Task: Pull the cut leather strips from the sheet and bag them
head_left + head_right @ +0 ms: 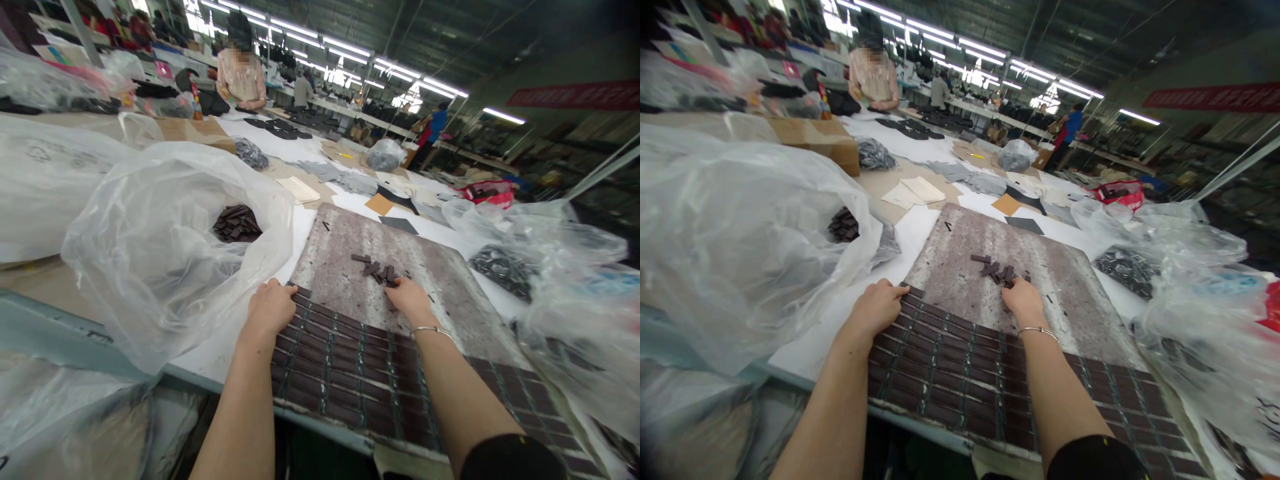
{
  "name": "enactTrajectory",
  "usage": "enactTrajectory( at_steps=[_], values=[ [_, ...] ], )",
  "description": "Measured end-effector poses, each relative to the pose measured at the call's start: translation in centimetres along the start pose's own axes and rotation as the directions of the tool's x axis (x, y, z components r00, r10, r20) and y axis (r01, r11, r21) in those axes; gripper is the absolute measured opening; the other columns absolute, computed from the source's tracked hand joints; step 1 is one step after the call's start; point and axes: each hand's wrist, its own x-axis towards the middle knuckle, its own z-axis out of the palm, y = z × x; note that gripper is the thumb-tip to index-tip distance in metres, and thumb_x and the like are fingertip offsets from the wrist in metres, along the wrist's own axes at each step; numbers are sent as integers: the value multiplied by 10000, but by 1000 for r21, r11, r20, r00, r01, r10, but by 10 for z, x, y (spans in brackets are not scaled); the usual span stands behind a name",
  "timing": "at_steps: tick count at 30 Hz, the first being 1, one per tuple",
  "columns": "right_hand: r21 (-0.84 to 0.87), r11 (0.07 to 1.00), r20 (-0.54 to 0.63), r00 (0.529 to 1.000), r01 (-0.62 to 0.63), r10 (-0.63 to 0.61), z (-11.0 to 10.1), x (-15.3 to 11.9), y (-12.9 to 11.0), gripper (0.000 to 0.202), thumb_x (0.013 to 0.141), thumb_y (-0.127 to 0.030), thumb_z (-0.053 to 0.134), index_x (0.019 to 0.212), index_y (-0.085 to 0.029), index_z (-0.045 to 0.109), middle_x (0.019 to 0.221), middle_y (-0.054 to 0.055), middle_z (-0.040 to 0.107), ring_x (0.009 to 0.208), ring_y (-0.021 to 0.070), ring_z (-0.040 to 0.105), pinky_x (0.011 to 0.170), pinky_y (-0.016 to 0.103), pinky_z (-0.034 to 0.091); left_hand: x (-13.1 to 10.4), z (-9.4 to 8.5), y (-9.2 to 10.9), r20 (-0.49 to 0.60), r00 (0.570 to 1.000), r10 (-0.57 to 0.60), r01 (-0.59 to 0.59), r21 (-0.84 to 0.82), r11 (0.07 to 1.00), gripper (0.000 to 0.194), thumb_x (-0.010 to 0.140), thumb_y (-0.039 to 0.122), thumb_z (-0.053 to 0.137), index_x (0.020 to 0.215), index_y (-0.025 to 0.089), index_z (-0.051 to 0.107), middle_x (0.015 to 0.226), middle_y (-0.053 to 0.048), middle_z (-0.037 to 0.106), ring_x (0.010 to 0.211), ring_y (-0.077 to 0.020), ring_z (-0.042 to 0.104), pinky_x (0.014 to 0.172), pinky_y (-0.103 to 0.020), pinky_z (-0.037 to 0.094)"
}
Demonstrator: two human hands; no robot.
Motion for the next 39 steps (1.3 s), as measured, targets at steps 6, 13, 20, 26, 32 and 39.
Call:
enactTrajectory(
  at_steps=[6,13,20,26,32,39],
  values=[
    [42,999,44,999,-20,19,-5,9,0,291,683,-384,592,864,-180,693,843,111,677,789,256,626,641,323,438,-3,-4,2,-3,1000,-1,1,-58,998,440,776,189,423,1122,329,655,1065,-81,612,992,-235,562,829,-309,444],
    [208,977,9,999,45,-48,-17,-16,7,260,722,-421,586,834,-217,704,819,48,685,742,216,606,629,305,419,-6,-7,3,-1,1000,6,-6,-132,991,445,785,159,406,1130,288,655,1109,-75,630,1032,-228,565,861,-292,431],
    [482,735,29,830,477,-557,-21,-52,-65,269,838,-409,468,846,-221,660,781,2,658,733,172,574,688,273,424,-5,-7,3,14,999,35,-35,-55,998,457,771,158,416,1134,310,647,1079,-88,621,966,-231,587,777,-306,450],
    [530,586,-14,698,612,-716,-3,-54,-140,209,837,-330,512,829,-200,675,785,3,667,738,150,569,685,244,400,-7,-4,2,-12,998,62,-63,-40,997,448,783,168,399,1124,314,651,1081,-92,607,961,-231,586,777,-315,444],
    [465,586,103,617,664,-780,10,-38,-159,196,838,-310,527,792,-198,681,748,2,666,695,138,564,624,226,374,-8,-5,3,-12,998,56,-56,-34,998,439,797,180,396,1136,311,643,1087,-99,607,966,-240,583,784,-323,447],
    [350,622,146,615,701,-775,7,-31,-170,227,830,-336,530,788,-191,700,728,14,663,649,136,539,581,230,340,-7,-7,6,15,999,45,-45,-15,999,441,806,184,387,1154,301,631,1081,-99,605,936,-223,590,767,-307,457]
  ],
)
